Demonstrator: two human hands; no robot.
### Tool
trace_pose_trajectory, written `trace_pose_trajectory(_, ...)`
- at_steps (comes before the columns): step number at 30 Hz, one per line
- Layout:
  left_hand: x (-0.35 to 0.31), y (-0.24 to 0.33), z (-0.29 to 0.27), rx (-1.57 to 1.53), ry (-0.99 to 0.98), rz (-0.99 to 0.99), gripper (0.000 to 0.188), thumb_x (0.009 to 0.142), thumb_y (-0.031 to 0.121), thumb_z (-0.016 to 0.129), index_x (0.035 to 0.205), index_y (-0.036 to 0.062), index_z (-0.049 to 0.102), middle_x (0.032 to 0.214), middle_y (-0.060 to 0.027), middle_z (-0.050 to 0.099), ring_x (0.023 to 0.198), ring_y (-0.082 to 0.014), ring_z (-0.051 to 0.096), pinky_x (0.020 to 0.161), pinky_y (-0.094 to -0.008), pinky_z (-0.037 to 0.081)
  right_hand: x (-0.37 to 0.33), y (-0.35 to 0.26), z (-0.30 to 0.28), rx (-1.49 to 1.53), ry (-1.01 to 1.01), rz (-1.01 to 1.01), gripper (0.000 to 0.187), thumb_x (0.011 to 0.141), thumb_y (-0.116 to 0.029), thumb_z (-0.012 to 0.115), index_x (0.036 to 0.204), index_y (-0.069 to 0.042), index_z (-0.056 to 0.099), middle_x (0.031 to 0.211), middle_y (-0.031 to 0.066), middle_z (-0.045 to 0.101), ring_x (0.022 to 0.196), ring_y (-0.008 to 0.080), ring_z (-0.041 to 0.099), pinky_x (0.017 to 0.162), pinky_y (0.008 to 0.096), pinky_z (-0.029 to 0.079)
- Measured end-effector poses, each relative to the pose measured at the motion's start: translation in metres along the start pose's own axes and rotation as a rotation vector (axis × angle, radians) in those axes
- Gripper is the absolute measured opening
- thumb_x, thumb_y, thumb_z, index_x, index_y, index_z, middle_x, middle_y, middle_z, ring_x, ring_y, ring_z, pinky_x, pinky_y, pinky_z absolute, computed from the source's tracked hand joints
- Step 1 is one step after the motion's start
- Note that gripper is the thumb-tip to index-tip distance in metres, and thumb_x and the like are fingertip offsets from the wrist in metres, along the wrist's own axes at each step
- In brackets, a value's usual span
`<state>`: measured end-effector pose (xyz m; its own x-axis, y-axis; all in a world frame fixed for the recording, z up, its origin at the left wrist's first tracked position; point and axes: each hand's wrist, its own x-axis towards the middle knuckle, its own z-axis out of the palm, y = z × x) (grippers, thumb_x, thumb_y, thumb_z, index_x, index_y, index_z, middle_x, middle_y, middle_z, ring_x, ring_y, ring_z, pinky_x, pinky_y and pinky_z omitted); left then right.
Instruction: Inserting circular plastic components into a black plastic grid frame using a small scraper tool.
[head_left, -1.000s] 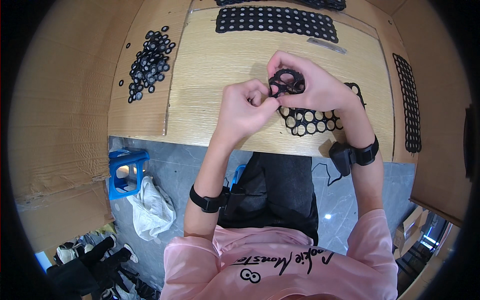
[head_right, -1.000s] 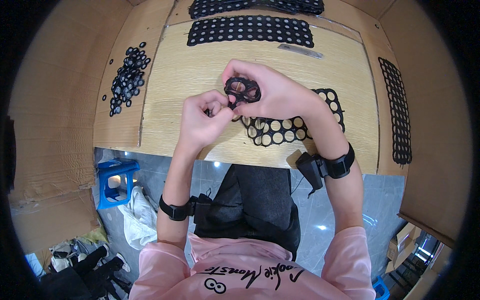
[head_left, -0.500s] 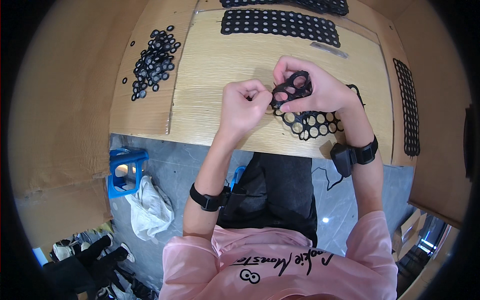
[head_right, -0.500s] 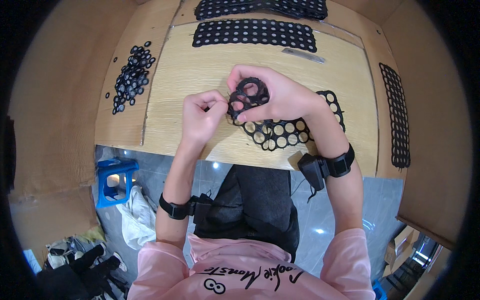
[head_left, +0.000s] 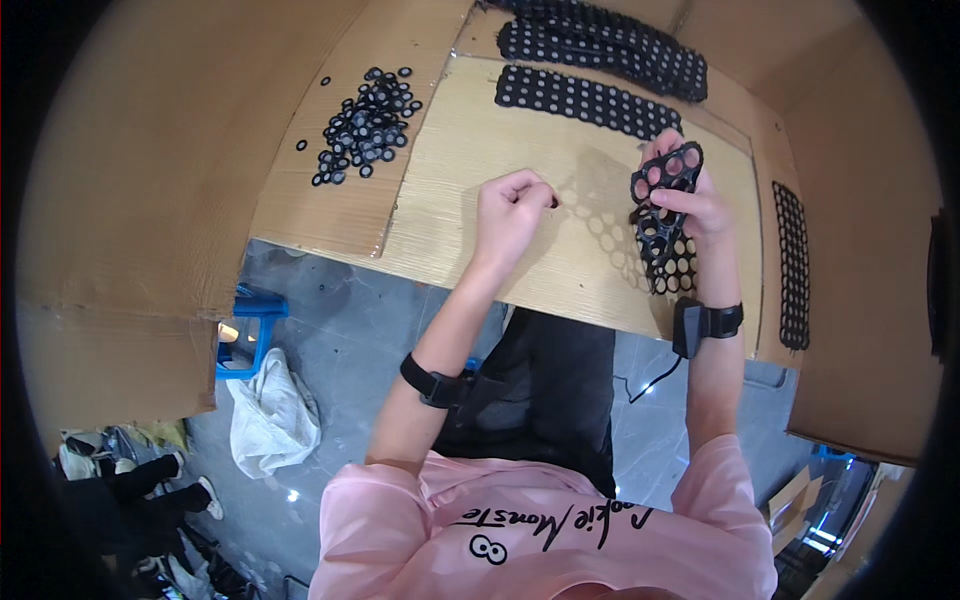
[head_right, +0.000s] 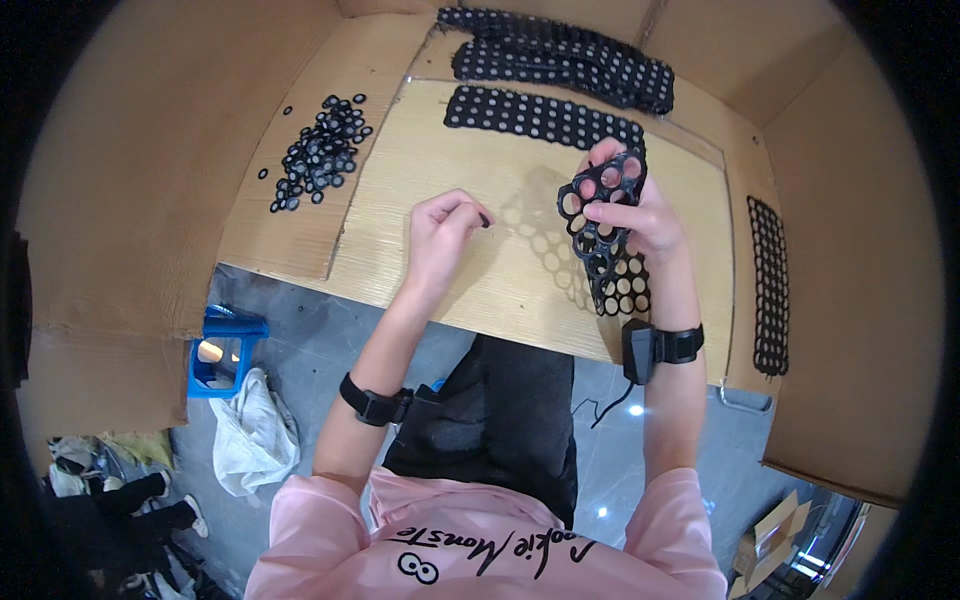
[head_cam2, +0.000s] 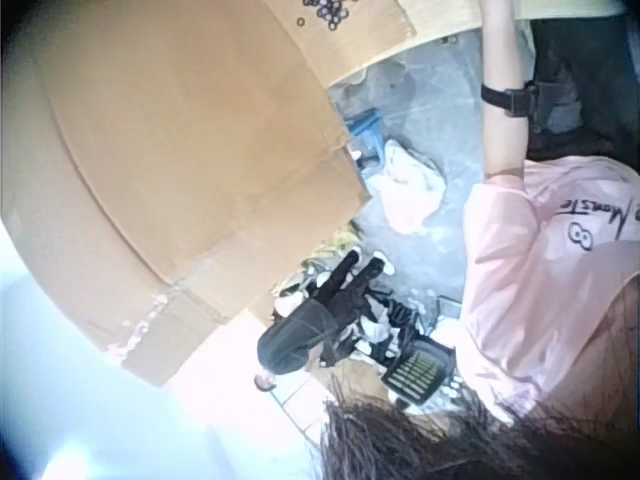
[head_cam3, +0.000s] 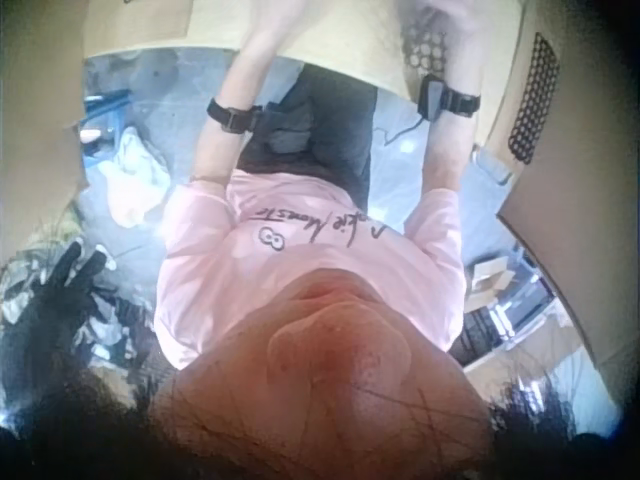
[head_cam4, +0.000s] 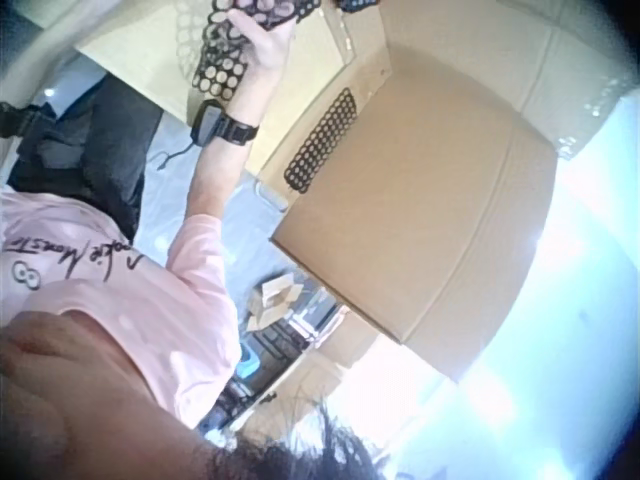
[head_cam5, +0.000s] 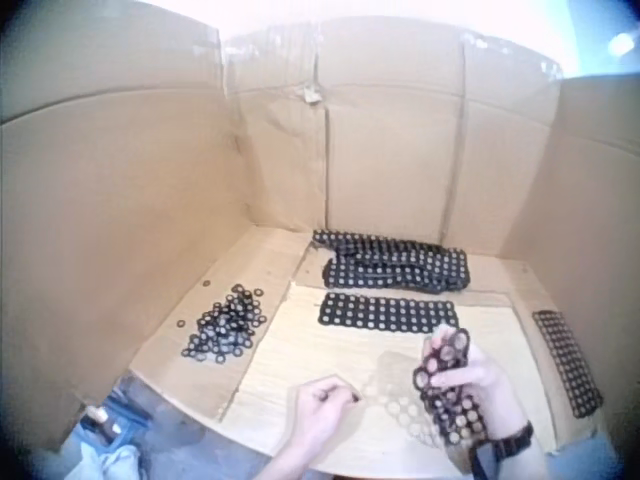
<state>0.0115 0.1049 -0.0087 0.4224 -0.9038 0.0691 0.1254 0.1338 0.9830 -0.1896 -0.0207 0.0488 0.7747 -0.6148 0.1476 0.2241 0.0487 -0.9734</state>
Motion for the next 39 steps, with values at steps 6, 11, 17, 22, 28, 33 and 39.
trace_pose_trajectory(6,0.048,0.04,-0.068,0.392,0.1,0.036,0.019,0.079,0.015,0.056,0.076,0.0019,0.069,0.066,-0.003,0.061,0.063,-0.0096,0.052,0.06,-0.0245,0.039,-0.051,-0.023,-0.004,-0.037,0.343,-0.029,0.049,0.074,0.006,0.068,0.115,-0.008,0.045,0.093,0.0041,0.056,0.078,0.0096,0.055,0.056,0.0187,0.041)
trace_pose_trajectory(11,0.104,0.075,-0.131,0.954,0.35,0.212,0.031,0.082,0.028,0.057,0.09,-0.0009,0.068,0.084,-0.02,0.068,0.081,-0.032,0.067,0.073,-0.0383,0.05,-0.129,-0.101,0.005,-0.249,0.641,-0.182,0.041,0.079,0.005,0.065,0.113,-0.008,0.046,0.095,0.0038,0.055,0.077,0.0073,0.053,0.054,0.0178,0.042)
trace_pose_trajectory(17,0.144,0.032,-0.219,1.264,0.358,0.4,0.019,0.081,0.019,0.059,0.086,0.0016,0.065,0.089,-0.0176,0.064,0.087,-0.0351,0.061,0.078,-0.0433,0.048,-0.195,-0.169,0.015,-0.407,0.994,-0.325,0.042,0.078,0.003,0.067,0.114,-0.007,0.048,0.095,0.0021,0.055,0.077,0.0067,0.053,0.056,0.0198,0.044)
trace_pose_trajectory(22,0.143,0.013,-0.22,1.394,0.426,0.358,0.015,0.082,0.018,0.059,0.088,0.0066,0.066,0.094,-0.0118,0.063,0.094,-0.0318,0.057,0.081,-0.0435,0.046,-0.204,-0.213,-0.012,-0.682,1.067,-0.227,0.031,0.08,0.002,0.068,0.107,-0.004,0.053,0.094,0.0034,0.06,0.08,0.0086,0.057,0.058,0.0212,0.044)
trace_pose_trajectory(28,0.138,0.023,-0.213,1.274,0.691,0.626,0.015,0.083,0.017,0.058,0.089,0.0061,0.065,0.097,-0.0116,0.063,0.098,-0.0306,0.054,0.084,-0.0435,0.045,-0.157,-0.194,-0.147,-0.822,0.961,-0.003,0.038,0.078,-0.003,0.073,0.11,-0.001,0.053,0.097,0.0055,0.063,0.083,0.0115,0.06,0.065,0.0244,0.048)
trace_pose_trajectory(33,0.106,0.045,-0.124,0.836,0.461,0.77,0.004,0.077,0.007,0.061,0.077,0.0027,0.061,0.078,-0.0117,0.061,0.076,-0.0252,0.059,0.069,-0.0349,0.048,-0.127,-0.106,-0.242,-1.755,1.036,0.011,0.053,0.072,-0.012,0.077,0.115,0.003,0.05,0.102,0.0187,0.063,0.098,0.0322,0.06,0.087,0.0379,0.049)
trace_pose_trajectory(39,0.108,0.025,-0.058,1.033,0.085,0.373,0.027,0.077,0.023,0.063,0.089,-0.0008,0.064,0.089,-0.0194,0.064,0.088,-0.0334,0.06,0.08,-0.0408,0.048,-0.032,-0.012,-0.102,-1.618,0.356,-0.08,0.022,0.078,-0.01,0.066,0.098,-0.002,0.063,0.105,0.0183,0.063,0.103,0.0357,0.057,0.09,0.0408,0.046)
